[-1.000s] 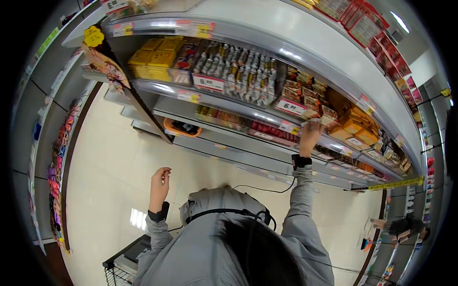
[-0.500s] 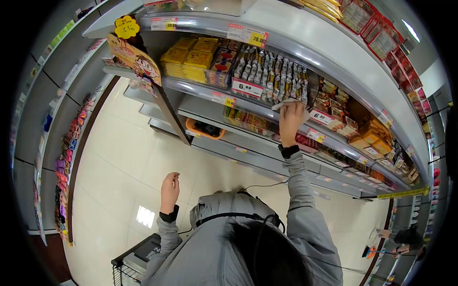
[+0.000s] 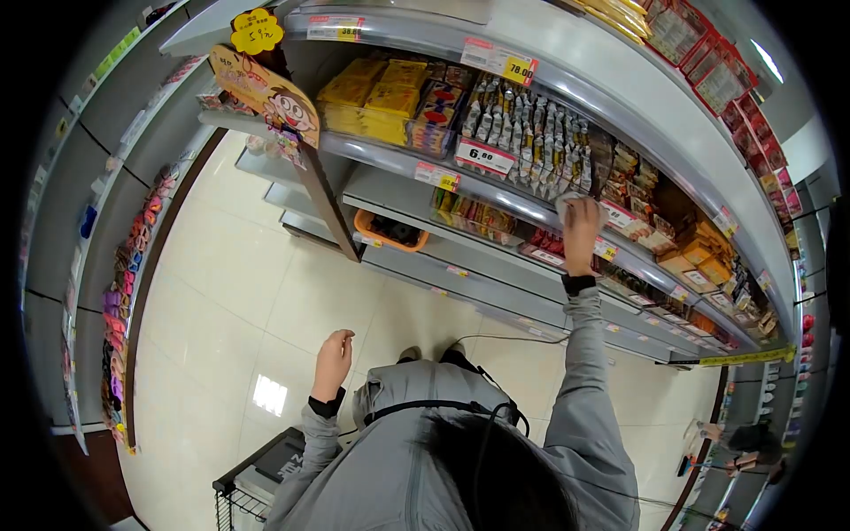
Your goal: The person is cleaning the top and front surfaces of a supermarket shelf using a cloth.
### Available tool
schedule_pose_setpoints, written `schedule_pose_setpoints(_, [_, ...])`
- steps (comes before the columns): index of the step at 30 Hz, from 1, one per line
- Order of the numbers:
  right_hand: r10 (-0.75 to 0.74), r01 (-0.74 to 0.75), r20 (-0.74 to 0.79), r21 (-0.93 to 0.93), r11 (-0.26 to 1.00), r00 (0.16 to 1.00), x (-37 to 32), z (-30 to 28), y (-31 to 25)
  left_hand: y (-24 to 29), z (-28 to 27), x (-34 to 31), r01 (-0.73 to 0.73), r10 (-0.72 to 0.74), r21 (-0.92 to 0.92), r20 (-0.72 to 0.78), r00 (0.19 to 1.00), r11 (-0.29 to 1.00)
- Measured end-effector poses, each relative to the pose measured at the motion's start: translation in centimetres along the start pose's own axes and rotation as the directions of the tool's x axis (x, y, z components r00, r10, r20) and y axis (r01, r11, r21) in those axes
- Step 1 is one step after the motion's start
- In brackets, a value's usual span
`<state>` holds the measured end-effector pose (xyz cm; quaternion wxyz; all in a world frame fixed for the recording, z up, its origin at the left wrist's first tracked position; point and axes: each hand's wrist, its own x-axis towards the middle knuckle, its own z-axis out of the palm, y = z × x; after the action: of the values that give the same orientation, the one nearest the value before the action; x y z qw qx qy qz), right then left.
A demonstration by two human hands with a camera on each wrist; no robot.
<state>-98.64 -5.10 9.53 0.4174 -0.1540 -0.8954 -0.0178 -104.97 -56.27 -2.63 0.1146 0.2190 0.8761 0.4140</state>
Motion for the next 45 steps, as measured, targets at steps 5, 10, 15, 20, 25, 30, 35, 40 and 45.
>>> schedule_pose_setpoints(5, [0.163,-0.174,0.086,0.140,0.975,0.983,-3.6,-0.5,-0.3,-0.3,-0.2,-0.4,-0.038,0.039,-0.050,0.011,0.999,0.998])
schedule_pose_setpoints(10, [0.189,-0.238,0.164,0.373,0.897,0.968,-6.4,0.2,-6.2,3.4,0.6,2.5,-0.111,0.127,-0.229,0.055,0.990,0.967])
schedule_pose_setpoints(15, [0.200,-0.410,0.374,0.647,0.643,0.906,-7.1,0.8,-14.6,11.2,3.3,8.2,-0.292,0.328,-0.372,0.036,0.944,0.881])
schedule_pose_setpoints(20, [0.159,-0.479,0.459,0.760,0.438,0.874,-6.9,1.2,-19.0,14.2,5.0,11.6,-0.314,0.375,-0.455,0.050,0.925,0.833])
schedule_pose_setpoints(25, [0.018,-0.567,0.591,0.764,0.309,0.806,-6.5,1.4,-21.4,13.4,6.1,12.0,-0.237,0.278,-0.561,-0.011,0.960,0.793])
schedule_pose_setpoints(30, [0.067,-0.391,0.415,0.774,0.498,0.907,-4.4,-0.5,-21.5,7.0,6.4,17.6,-0.350,0.270,-0.269,-0.294,0.917,0.897])
schedule_pose_setpoints(35, [0.194,-0.476,0.448,0.696,0.538,0.873,-7.8,-1.5,-17.2,9.3,-0.6,24.2,-0.401,0.520,0.345,-0.408,0.750,0.849])
schedule_pose_setpoints(40, [0.315,-0.553,0.461,0.602,0.576,0.830,-11.1,-3.5,-14.1,9.8,-1.4,29.8,-0.419,0.584,0.439,-0.367,0.724,0.795])
schedule_pose_setpoints(45, [0.376,-0.576,0.441,0.547,0.608,0.815,-13.3,-4.3,-12.7,8.0,1.7,32.9,-0.484,0.556,0.275,-0.349,0.755,0.831])
